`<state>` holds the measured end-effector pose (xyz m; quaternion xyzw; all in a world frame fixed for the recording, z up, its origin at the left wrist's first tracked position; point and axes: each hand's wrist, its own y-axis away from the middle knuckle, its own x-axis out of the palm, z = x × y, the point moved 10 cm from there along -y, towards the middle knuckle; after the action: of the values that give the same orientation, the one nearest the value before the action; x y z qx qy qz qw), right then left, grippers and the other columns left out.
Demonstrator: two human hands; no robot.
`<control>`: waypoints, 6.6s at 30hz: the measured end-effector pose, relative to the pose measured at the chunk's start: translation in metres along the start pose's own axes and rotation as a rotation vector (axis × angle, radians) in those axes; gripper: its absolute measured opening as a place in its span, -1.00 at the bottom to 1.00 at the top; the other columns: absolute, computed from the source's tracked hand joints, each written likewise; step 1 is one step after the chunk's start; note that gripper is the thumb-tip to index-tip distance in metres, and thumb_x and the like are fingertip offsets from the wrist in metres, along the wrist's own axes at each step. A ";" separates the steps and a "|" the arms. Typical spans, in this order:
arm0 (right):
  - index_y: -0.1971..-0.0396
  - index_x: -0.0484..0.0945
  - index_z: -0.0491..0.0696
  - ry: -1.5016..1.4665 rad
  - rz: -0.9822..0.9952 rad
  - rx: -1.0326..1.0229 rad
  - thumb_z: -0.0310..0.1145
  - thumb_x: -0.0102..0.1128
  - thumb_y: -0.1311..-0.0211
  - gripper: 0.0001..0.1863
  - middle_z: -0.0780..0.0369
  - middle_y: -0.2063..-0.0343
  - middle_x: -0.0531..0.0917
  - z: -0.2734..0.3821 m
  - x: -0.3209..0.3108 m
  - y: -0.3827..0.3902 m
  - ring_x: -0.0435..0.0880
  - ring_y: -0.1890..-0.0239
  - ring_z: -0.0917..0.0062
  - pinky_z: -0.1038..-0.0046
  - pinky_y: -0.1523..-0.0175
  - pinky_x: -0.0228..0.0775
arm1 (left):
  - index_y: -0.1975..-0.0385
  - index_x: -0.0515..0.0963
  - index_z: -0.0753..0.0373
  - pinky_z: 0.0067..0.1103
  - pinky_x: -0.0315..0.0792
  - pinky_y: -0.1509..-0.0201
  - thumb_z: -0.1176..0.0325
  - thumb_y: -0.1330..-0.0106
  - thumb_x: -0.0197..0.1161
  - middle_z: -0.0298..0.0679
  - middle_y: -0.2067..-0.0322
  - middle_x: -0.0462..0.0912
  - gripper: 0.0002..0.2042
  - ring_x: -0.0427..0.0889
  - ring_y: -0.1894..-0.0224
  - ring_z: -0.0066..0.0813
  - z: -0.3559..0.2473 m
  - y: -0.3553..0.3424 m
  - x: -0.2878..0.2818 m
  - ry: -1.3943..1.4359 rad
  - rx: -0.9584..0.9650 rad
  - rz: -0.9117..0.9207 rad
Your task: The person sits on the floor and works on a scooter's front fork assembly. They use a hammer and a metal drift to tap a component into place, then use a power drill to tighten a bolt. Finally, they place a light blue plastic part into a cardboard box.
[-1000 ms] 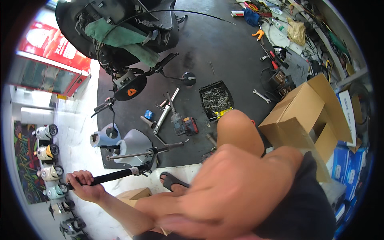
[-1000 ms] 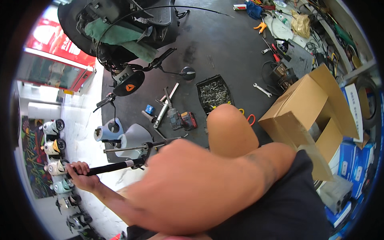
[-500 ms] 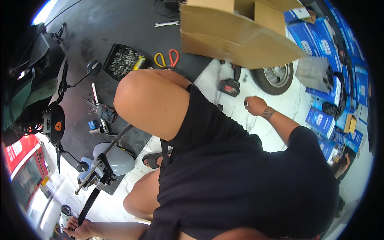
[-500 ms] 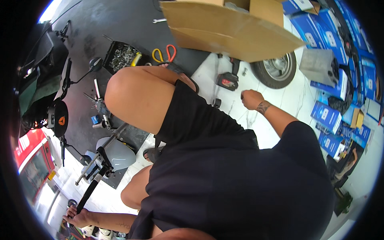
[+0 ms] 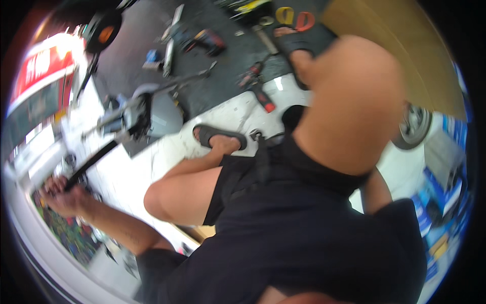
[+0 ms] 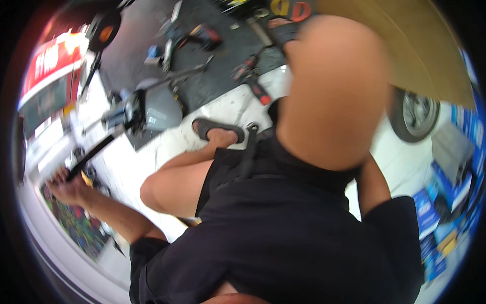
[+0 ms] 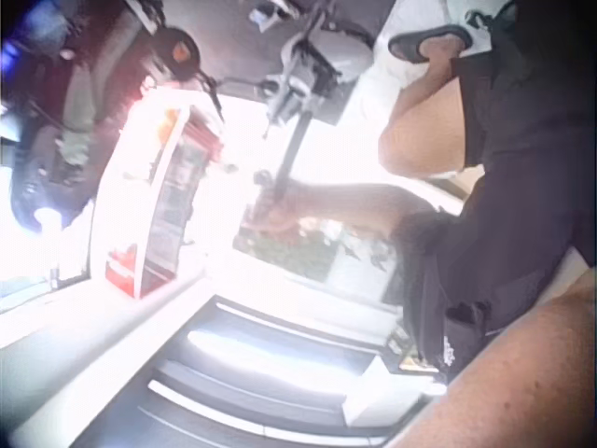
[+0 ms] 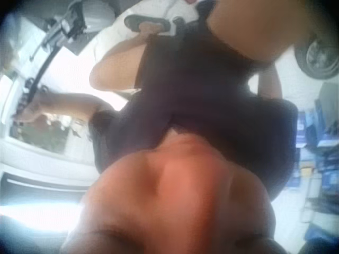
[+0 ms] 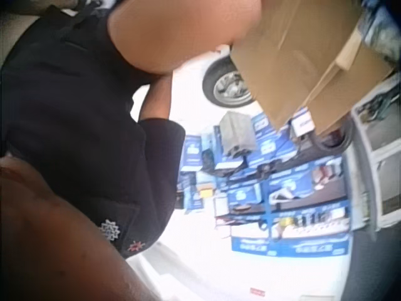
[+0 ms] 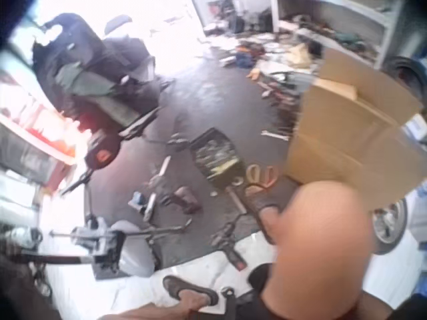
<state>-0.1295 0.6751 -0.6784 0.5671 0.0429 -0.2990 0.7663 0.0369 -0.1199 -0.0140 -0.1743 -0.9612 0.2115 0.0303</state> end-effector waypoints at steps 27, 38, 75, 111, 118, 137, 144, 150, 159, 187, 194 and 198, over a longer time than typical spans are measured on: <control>-0.08 0.61 -0.19 0.239 -0.252 -1.340 -0.22 0.06 -0.51 -0.62 0.06 0.01 0.69 0.656 -0.054 0.212 0.67 -0.07 0.37 0.35 -0.22 0.48 | 0.18 0.57 0.39 -0.18 0.51 0.20 0.22 -0.09 0.35 0.04 0.45 0.71 -0.61 0.75 0.36 -0.02 -0.030 0.067 0.223 -0.240 0.275 -0.106; -0.14 0.56 -0.20 -0.019 -0.385 -1.410 -0.28 0.00 -0.59 -0.64 0.11 -0.01 0.67 0.676 -0.113 0.277 0.65 -0.07 0.47 0.42 -0.23 0.46 | 0.13 0.62 0.33 -0.26 0.45 0.05 -0.15 -0.30 0.27 0.01 0.25 0.74 -0.45 0.72 0.08 -0.11 -0.057 0.153 0.273 -0.103 0.320 0.381; 0.24 0.61 -0.16 -0.315 0.005 -1.598 -0.47 0.17 -0.49 -0.90 0.30 0.33 0.66 0.724 -0.060 0.310 0.56 0.29 0.71 0.59 0.13 0.41 | -0.21 0.63 0.06 -0.06 0.16 -0.39 -0.32 -0.10 0.49 -0.15 -0.19 0.67 -0.24 0.41 -0.39 -0.11 0.385 0.026 -0.169 -1.650 -0.383 0.488; 0.21 0.60 -0.25 -0.321 0.109 -1.528 -0.56 0.06 -0.45 -0.88 0.14 0.24 0.69 0.708 -0.054 0.314 0.66 0.17 0.52 0.48 -0.04 0.47 | -0.26 0.61 -0.03 0.06 0.24 -0.43 -0.06 -0.21 0.54 -0.20 -0.35 0.55 -0.38 0.34 -0.49 -0.06 0.427 0.064 -0.160 -1.428 -0.782 0.543; 0.20 0.57 -0.25 -0.296 0.075 -1.558 -0.52 0.06 -0.46 -0.87 0.12 0.22 0.68 0.712 -0.046 0.320 0.65 0.12 0.47 0.42 -0.10 0.47 | 0.13 0.80 0.14 -0.20 0.62 -0.03 -0.05 -0.29 0.43 -0.10 0.06 0.78 -0.61 0.76 0.04 -0.15 0.363 0.041 -0.041 -1.335 -0.632 1.181; -0.31 0.48 -0.09 0.400 -0.112 -1.466 -0.12 0.51 -0.23 -0.29 0.03 -0.24 0.55 0.699 -0.024 0.341 0.57 -0.24 0.11 0.20 -0.33 0.45 | -0.09 0.48 0.37 -0.60 0.46 0.26 0.40 -0.57 0.21 -0.31 0.41 0.51 -0.76 0.52 0.35 -0.58 -0.034 0.065 0.101 0.315 0.205 0.316; -0.01 0.69 -0.13 -0.014 -0.858 -1.101 -0.18 0.40 -0.33 -0.61 0.07 0.04 0.73 0.585 -0.264 0.275 0.68 -0.12 0.19 0.25 -0.26 0.49 | -0.03 0.38 0.33 -0.64 0.15 0.55 0.36 -0.64 0.07 -0.38 0.60 0.28 -0.82 0.17 0.60 -0.69 -0.020 0.075 0.086 0.408 0.150 0.258; -0.12 0.65 -0.04 0.307 -1.634 -0.524 0.04 0.38 -0.30 -0.45 0.12 -0.15 0.64 0.464 -0.371 0.205 0.56 -0.25 0.17 0.06 -0.35 0.33 | -0.01 0.39 0.31 -0.67 0.10 0.59 0.36 -0.63 0.09 -0.40 0.61 0.25 -0.84 0.15 0.62 -0.71 -0.013 0.070 0.094 0.417 0.158 0.199; -0.41 0.41 -0.13 0.332 -0.800 -0.173 0.51 0.13 -0.22 0.06 -0.05 -0.39 0.45 0.372 -0.387 0.045 0.39 -0.45 0.15 0.01 -0.50 0.14 | 0.05 0.44 0.32 -0.66 -0.05 0.61 0.33 -0.64 0.10 -0.49 0.62 0.08 -0.84 0.04 0.65 -0.74 -0.020 0.065 0.098 0.198 0.206 0.022; 0.40 0.67 -0.17 0.688 -1.334 -0.344 0.02 0.42 -0.29 -0.53 -0.07 0.34 0.71 0.261 -0.523 0.231 0.68 0.23 -0.05 0.00 0.18 0.53 | 0.38 0.37 0.23 -0.66 0.01 0.57 0.40 -0.61 0.12 -0.47 0.66 0.11 -0.78 0.03 0.65 -0.70 -0.045 0.100 0.164 0.219 0.226 0.161; 0.16 0.66 -0.18 0.890 -1.512 -0.065 0.05 0.34 -0.35 -0.50 -0.09 0.27 0.74 0.197 -0.563 0.330 0.73 0.15 -0.05 0.03 0.14 0.61 | 0.24 0.43 0.29 -0.69 0.05 0.58 0.40 -0.59 0.17 -0.46 0.65 0.17 -0.85 0.08 0.65 -0.72 -0.058 0.137 0.177 0.223 0.296 0.238; -0.08 0.62 -0.04 0.848 -1.733 0.170 -0.09 0.37 -0.33 -0.56 -0.03 -0.12 0.66 0.179 -0.500 0.282 0.56 -0.27 0.02 0.04 -0.35 0.42 | 0.31 0.39 0.24 -0.66 -0.01 0.58 0.38 -0.60 0.18 -0.48 0.62 0.18 -0.81 0.05 0.63 -0.73 -0.051 0.133 0.177 0.216 0.241 0.203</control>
<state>-0.4442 0.7695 -0.1749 0.4528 0.6972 -0.5331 0.1572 -0.0797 0.0745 -0.0259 -0.2869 -0.8977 0.3071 0.1323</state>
